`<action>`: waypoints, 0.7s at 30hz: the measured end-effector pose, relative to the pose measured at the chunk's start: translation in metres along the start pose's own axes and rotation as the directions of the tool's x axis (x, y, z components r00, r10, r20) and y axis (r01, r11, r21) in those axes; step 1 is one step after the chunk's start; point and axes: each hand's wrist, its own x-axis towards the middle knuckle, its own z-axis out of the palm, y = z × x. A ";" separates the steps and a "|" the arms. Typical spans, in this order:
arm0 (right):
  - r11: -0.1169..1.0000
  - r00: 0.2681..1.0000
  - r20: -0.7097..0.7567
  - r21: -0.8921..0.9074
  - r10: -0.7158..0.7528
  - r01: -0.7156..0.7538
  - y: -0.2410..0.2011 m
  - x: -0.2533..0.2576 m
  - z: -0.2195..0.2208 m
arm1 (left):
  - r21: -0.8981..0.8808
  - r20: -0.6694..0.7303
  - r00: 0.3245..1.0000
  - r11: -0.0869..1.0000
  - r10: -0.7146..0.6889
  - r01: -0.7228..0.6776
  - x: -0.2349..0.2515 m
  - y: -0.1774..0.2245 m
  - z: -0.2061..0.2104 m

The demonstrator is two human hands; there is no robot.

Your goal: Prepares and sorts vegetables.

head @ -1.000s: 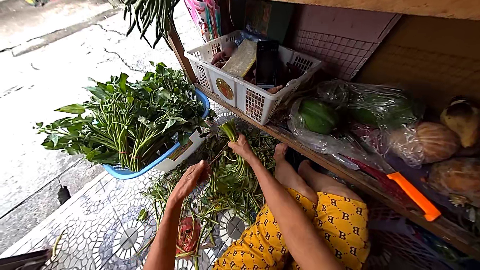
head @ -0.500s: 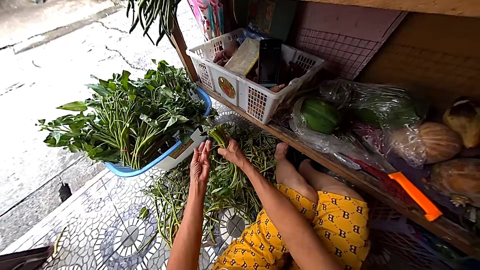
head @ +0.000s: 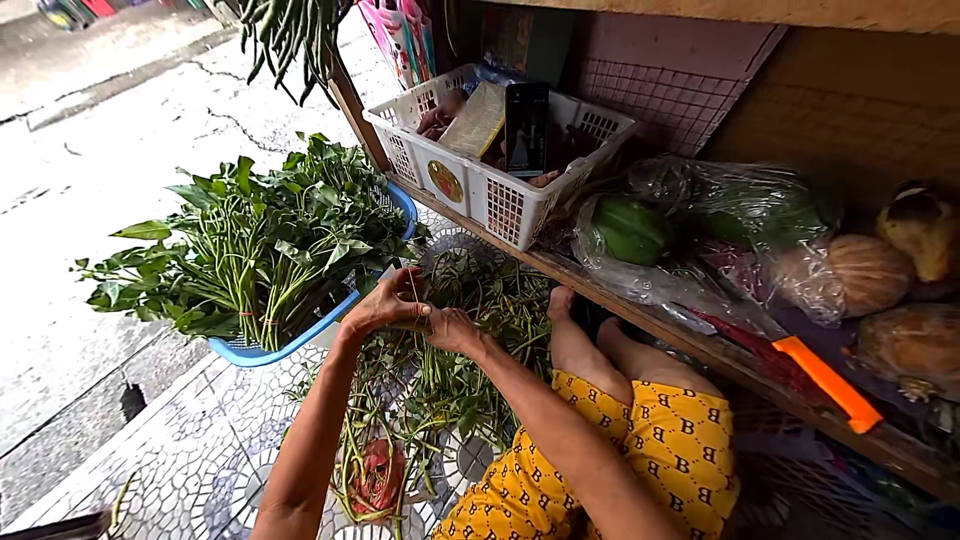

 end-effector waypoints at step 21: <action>0.585 0.918 -0.297 0.806 0.263 0.093 0.011 0.012 -0.002 | -0.765 -0.476 0.848 -0.365 -0.233 -0.530 -0.046 -0.032 0.104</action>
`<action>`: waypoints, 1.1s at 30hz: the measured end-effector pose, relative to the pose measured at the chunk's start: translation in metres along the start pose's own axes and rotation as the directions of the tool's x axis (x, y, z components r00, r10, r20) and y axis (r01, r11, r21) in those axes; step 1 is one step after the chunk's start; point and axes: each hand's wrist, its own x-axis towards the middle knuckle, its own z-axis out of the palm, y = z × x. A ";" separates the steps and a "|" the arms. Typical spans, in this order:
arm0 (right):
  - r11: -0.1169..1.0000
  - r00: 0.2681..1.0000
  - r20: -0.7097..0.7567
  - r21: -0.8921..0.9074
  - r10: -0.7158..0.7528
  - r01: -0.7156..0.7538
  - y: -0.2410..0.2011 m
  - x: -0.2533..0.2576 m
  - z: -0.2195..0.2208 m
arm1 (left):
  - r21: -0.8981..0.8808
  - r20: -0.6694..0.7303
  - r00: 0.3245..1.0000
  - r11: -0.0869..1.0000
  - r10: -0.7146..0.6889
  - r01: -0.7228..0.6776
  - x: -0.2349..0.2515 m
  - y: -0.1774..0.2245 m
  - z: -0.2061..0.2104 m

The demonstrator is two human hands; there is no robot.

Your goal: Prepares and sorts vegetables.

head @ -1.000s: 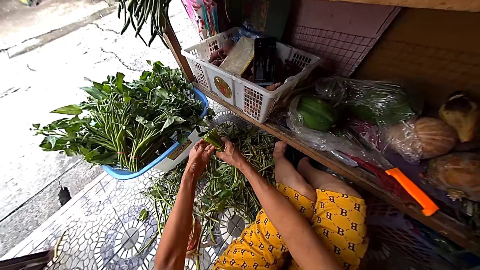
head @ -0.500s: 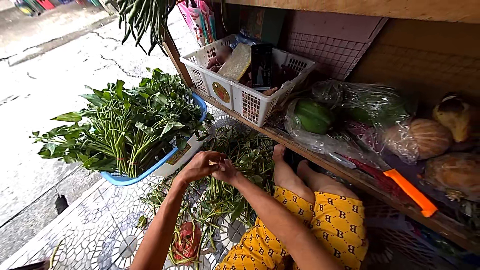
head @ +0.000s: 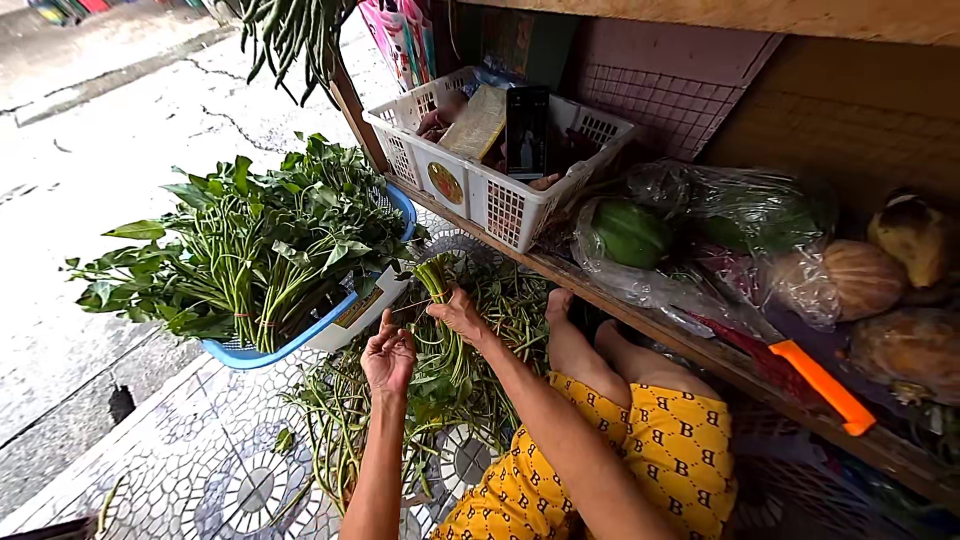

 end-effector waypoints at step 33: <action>0.508 0.877 0.355 -0.717 -0.323 0.477 0.020 -0.012 0.004 | 0.981 0.124 0.992 -0.155 0.023 -0.120 0.032 0.030 0.040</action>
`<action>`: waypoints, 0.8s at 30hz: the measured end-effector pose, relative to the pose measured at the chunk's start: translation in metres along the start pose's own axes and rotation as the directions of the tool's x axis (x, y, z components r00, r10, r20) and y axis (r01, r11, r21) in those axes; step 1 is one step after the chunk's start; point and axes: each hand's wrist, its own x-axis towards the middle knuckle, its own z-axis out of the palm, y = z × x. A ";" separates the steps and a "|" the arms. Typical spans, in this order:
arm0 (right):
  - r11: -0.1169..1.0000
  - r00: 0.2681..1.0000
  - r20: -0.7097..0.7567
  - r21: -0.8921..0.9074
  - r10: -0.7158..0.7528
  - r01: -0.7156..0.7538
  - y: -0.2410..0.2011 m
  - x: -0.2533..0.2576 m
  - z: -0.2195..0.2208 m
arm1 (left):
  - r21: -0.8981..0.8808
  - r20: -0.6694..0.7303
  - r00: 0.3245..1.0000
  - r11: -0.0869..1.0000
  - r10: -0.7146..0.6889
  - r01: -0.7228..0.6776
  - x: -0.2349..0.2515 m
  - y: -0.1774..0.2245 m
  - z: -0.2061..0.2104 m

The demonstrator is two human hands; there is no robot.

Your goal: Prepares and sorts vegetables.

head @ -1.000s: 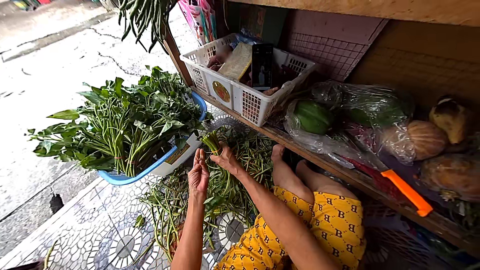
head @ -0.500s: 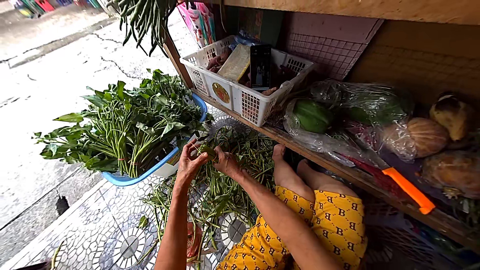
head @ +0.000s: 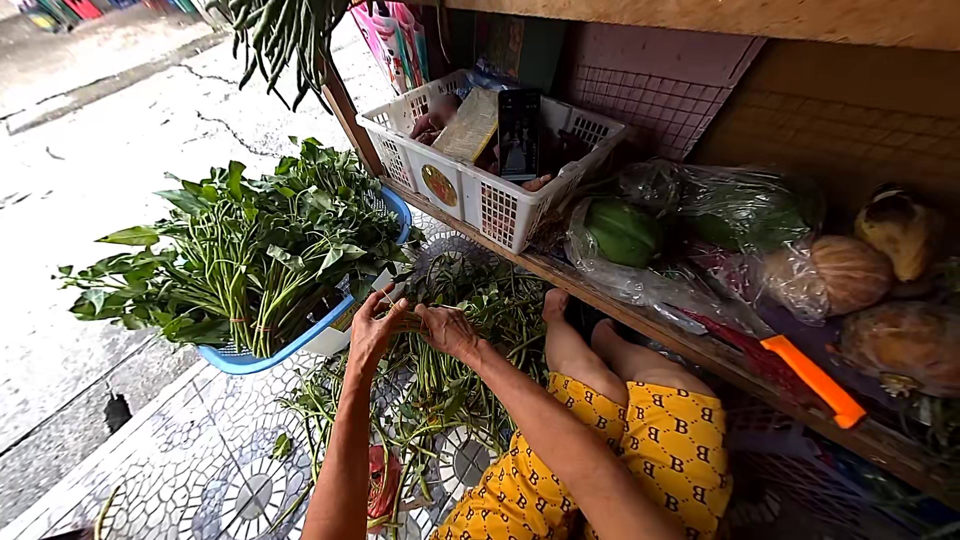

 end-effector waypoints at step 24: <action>0.976 0.968 0.150 0.054 0.199 -0.209 -0.017 0.002 -0.021 | -0.042 -0.015 0.999 0.998 0.038 -0.039 -0.001 0.011 0.016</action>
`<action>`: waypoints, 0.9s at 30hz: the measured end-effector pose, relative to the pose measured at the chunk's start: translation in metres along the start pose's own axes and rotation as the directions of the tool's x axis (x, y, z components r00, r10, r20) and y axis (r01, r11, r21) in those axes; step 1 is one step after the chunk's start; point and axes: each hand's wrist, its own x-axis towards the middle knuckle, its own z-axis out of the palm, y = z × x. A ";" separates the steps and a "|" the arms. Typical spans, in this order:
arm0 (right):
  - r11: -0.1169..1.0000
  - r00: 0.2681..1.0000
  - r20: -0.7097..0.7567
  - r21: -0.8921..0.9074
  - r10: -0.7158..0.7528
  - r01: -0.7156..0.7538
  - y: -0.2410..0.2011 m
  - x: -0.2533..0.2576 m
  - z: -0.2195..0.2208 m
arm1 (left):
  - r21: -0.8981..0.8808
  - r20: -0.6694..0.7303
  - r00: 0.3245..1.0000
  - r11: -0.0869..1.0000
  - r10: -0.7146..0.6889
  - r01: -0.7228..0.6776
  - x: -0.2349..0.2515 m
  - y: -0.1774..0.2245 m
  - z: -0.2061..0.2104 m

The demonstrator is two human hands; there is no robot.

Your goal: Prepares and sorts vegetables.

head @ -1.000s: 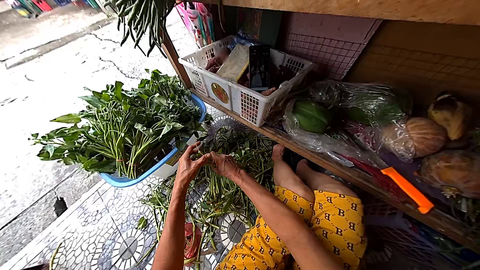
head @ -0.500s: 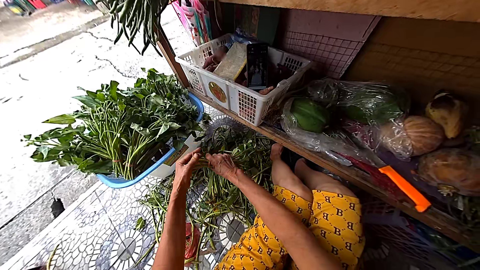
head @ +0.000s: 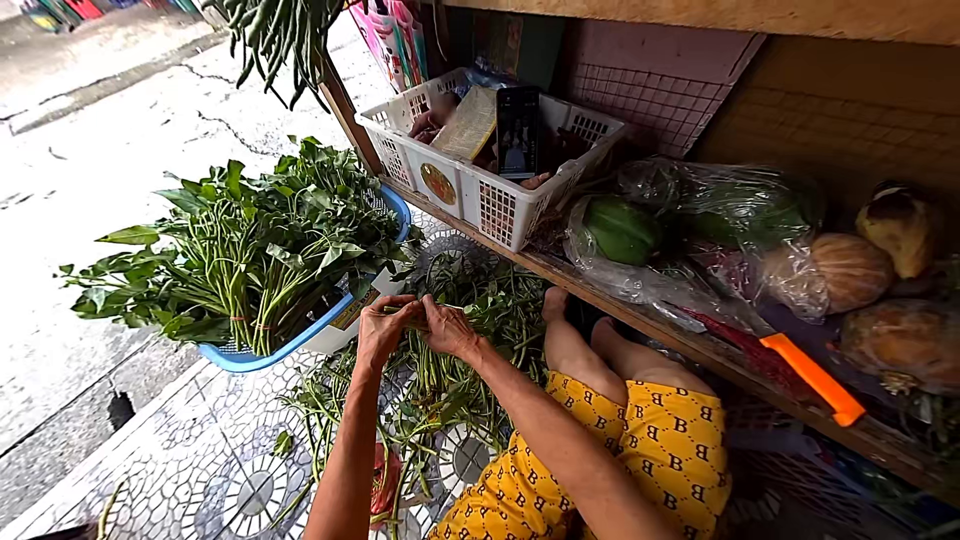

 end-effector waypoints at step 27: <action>0.785 0.971 -0.218 0.616 0.100 0.058 0.006 -0.002 -0.011 | -0.210 0.141 0.980 0.971 0.144 -0.112 0.001 0.005 0.030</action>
